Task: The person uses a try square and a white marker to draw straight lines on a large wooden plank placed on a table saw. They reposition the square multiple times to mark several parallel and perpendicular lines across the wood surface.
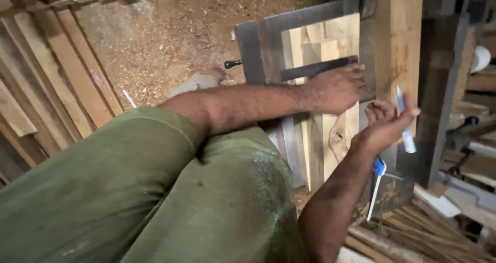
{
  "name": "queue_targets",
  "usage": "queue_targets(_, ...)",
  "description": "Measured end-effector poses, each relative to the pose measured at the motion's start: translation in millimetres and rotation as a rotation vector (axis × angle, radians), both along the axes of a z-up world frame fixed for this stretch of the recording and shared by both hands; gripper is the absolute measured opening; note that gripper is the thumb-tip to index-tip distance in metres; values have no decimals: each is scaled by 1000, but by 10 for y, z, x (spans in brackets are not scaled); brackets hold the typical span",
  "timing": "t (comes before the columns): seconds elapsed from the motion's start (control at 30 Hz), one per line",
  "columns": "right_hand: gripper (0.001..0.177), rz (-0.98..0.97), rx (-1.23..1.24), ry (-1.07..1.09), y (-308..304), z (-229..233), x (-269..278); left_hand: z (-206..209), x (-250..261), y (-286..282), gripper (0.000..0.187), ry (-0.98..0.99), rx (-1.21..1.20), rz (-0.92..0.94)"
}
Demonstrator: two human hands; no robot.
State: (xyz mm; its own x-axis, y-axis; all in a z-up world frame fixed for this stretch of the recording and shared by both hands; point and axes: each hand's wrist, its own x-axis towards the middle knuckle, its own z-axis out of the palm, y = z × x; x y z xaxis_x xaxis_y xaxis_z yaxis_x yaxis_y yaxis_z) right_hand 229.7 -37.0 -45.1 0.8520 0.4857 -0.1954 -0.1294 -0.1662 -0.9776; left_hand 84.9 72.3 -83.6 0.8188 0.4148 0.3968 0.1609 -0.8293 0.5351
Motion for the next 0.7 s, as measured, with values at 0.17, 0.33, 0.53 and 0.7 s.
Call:
queue_targets(0.17,18,623,-32,-256,409,302,-345,95,-67,25,22,30,-180,-81)
queue_targets(0.33,15,779,-145,-347,609,496,-638,30,-84,13,29,183,-294,-109)
queue_targets(0.53,16,766,-209,-376,778,455,-715,-73,-57,-2,50,-136,-442,-70)
queue_targets(0.7,15,806,-183,-382,802,379,-656,-135,-5,-21,51,62,-455,-70)
